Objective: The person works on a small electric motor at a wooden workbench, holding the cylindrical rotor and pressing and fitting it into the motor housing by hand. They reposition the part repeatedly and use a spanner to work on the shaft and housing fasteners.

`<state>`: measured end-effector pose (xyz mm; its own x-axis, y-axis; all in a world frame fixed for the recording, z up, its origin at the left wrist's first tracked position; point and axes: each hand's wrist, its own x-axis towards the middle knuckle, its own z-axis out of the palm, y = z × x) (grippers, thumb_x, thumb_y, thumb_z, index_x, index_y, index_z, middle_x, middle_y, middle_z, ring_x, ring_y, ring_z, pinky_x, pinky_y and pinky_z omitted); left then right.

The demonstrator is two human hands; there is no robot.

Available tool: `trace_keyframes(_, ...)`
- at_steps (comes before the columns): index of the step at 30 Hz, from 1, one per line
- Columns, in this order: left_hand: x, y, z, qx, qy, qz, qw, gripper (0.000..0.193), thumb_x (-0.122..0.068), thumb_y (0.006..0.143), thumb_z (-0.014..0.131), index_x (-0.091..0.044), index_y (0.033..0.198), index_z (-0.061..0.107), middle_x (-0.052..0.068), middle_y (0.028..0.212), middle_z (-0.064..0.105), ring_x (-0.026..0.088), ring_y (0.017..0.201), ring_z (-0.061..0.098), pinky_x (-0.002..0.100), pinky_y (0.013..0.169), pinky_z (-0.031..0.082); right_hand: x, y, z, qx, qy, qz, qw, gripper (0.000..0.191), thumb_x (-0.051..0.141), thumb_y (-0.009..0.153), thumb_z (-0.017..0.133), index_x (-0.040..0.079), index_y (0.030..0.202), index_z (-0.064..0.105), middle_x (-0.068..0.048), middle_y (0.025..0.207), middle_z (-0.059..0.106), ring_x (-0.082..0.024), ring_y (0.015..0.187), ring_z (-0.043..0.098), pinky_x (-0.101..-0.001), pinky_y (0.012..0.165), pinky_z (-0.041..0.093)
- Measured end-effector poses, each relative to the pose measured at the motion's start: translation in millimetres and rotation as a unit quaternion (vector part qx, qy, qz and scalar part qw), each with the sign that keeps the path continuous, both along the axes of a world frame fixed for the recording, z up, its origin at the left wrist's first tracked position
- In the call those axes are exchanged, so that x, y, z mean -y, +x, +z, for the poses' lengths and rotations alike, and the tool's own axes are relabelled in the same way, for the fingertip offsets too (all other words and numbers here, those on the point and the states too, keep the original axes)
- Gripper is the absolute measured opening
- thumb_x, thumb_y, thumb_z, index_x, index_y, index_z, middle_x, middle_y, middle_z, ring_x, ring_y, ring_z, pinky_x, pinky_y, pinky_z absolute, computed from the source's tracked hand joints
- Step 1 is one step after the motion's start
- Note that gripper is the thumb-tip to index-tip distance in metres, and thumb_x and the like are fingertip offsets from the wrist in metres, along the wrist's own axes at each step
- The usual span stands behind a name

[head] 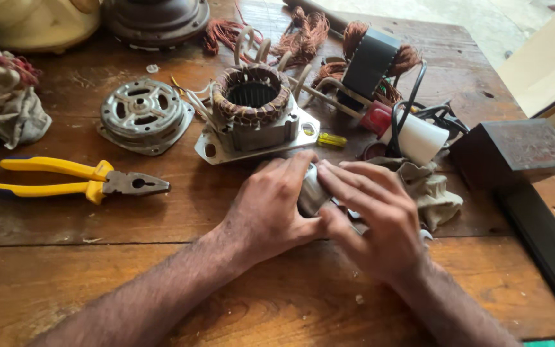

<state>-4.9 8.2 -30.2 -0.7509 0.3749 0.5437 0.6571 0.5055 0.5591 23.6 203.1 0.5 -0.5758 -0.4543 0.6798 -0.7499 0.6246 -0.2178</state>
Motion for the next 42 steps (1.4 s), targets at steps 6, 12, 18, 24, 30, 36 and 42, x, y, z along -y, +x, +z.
trace_keyframes(6,3.3,1.4,3.0,0.052,-0.020,-0.004,0.998,0.078,-0.049,0.080,0.080,0.004,0.128,0.050,0.023,0.101,0.067,0.037,0.100,0.069,0.047,0.088,0.056,-2.4,-0.8,-4.6,-0.019,-0.032,0.004,0.999,0.021,0.004,0.085,0.073,0.005,0.105,0.078,-0.011,0.108,0.078,-0.026,0.105,0.074,-0.0388,0.096,0.058)
trace_keyframes(12,2.0,-1.1,0.9,-0.002,-0.020,0.007,1.000,0.078,-0.048,0.079,0.080,0.003,0.130,0.051,0.023,0.105,0.068,0.038,0.102,0.069,0.048,0.091,0.056,2.6,1.5,-0.9,-0.061,-0.002,0.018,0.998,0.023,0.006,0.080,0.074,0.001,0.102,0.077,-0.015,0.103,0.077,-0.029,0.100,0.072,-0.0400,0.089,0.058)
trace_keyframes(18,1.8,0.9,-1.8,0.023,-0.019,0.013,0.999,0.083,-0.054,0.075,0.082,0.001,0.129,0.051,0.023,0.106,0.069,0.040,0.103,0.068,0.049,0.091,0.053,4.5,2.4,1.3,-0.048,-0.007,-0.009,0.999,0.029,0.005,0.082,0.074,0.001,0.111,0.076,-0.013,0.105,0.076,-0.030,0.104,0.071,-0.0407,0.093,0.059)
trace_keyframes(24,0.2,2.6,0.1,0.030,-0.022,0.028,0.999,0.082,-0.056,0.081,0.079,0.002,0.132,0.051,0.023,0.107,0.068,0.038,0.103,0.069,0.049,0.094,0.053,1.8,0.2,-0.8,0.006,-0.027,-0.021,0.999,0.033,0.004,0.083,0.074,0.001,0.116,0.075,-0.014,0.104,0.075,-0.029,0.103,0.070,-0.0390,0.092,0.058)
trace_keyframes(30,3.2,1.9,1.9,0.032,-0.031,0.028,0.999,0.083,-0.055,0.077,0.079,0.002,0.131,0.052,0.023,0.107,0.068,0.038,0.104,0.068,0.049,0.094,0.052,0.4,-7.9,-1.3,0.019,-0.001,-0.007,1.000,0.038,0.011,0.081,0.074,0.004,0.119,0.074,-0.013,0.103,0.074,-0.029,0.099,0.068,-0.0400,0.089,0.056)
trace_keyframes(36,1.1,3.9,2.6,-0.003,-0.049,0.035,0.998,0.083,-0.055,0.079,0.080,0.002,0.132,0.052,0.019,0.109,0.066,0.034,0.104,0.065,0.048,0.095,0.052,-5.8,-11.3,-4.5,0.066,-0.005,-0.012,0.998,0.040,0.015,0.086,0.073,0.003,0.124,0.073,-0.014,0.104,0.074,-0.028,0.097,0.069,-0.0393,0.086,0.057)
trace_keyframes(42,17.1,-4.7,10.5,-0.260,-0.116,0.025,0.958,0.094,-0.073,0.079,0.075,0.002,0.132,0.057,0.016,0.112,0.059,0.028,0.096,0.057,0.044,0.081,0.049,-10.4,-12.3,-3.1,0.079,-0.006,-0.011,0.997,0.036,0.015,0.088,0.072,0.002,0.122,0.073,-0.015,0.106,0.075,-0.029,0.099,0.070,-0.0399,0.088,0.057)
